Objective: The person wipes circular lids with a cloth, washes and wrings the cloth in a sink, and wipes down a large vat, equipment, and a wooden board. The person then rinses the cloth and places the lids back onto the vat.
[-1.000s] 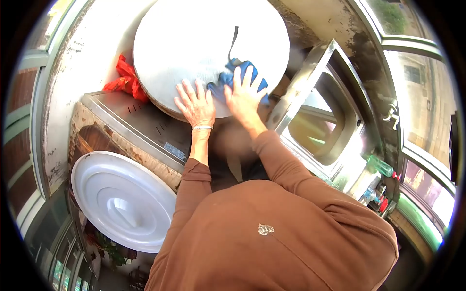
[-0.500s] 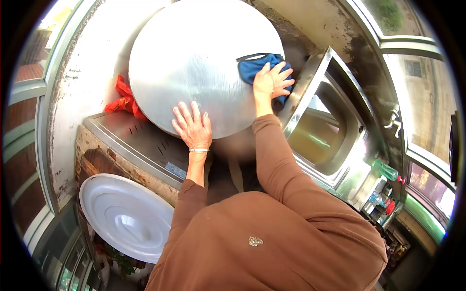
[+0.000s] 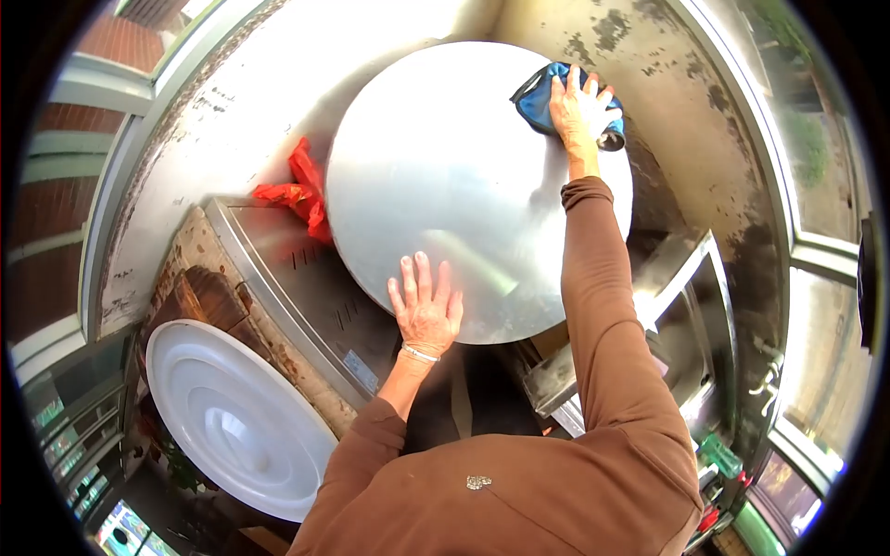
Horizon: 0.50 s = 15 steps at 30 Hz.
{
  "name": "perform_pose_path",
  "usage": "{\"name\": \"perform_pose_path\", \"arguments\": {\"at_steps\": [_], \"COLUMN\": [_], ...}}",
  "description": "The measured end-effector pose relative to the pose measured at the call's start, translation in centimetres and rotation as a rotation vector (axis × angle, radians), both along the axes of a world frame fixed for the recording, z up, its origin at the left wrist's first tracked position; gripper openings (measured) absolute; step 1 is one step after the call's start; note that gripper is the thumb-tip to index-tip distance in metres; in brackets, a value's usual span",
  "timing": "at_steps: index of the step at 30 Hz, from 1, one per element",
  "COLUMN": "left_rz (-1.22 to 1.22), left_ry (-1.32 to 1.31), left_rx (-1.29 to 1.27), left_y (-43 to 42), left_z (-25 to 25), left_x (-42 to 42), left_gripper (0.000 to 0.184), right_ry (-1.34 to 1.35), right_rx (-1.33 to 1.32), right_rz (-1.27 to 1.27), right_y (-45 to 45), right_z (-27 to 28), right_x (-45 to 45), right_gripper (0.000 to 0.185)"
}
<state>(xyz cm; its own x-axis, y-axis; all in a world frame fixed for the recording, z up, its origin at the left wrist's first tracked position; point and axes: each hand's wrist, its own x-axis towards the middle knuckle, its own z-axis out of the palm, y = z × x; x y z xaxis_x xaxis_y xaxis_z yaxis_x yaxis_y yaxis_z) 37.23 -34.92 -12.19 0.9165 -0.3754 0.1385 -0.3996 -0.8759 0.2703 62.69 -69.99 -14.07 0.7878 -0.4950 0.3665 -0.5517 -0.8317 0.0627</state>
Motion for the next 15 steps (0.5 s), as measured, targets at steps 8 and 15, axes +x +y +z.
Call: {"name": "perform_pose_path", "arguments": {"at_steps": [8,15], "left_rz": [0.024,0.021], "left_ry": [0.0,-0.029], "left_rx": [-0.073,-0.106], "left_y": [0.2,0.4], "left_z": [-0.3,-0.4], "left_x": [-0.1,-0.1], "left_gripper": [0.057,0.056], "right_ry": [-0.125,-0.069], "right_rx": [0.016,-0.002], "right_rz": [0.5,0.899], "right_y": [12.8,23.3], "right_z": [0.5,1.5], "right_x": [8.5,7.1], "right_gripper": [0.056,0.058]}}
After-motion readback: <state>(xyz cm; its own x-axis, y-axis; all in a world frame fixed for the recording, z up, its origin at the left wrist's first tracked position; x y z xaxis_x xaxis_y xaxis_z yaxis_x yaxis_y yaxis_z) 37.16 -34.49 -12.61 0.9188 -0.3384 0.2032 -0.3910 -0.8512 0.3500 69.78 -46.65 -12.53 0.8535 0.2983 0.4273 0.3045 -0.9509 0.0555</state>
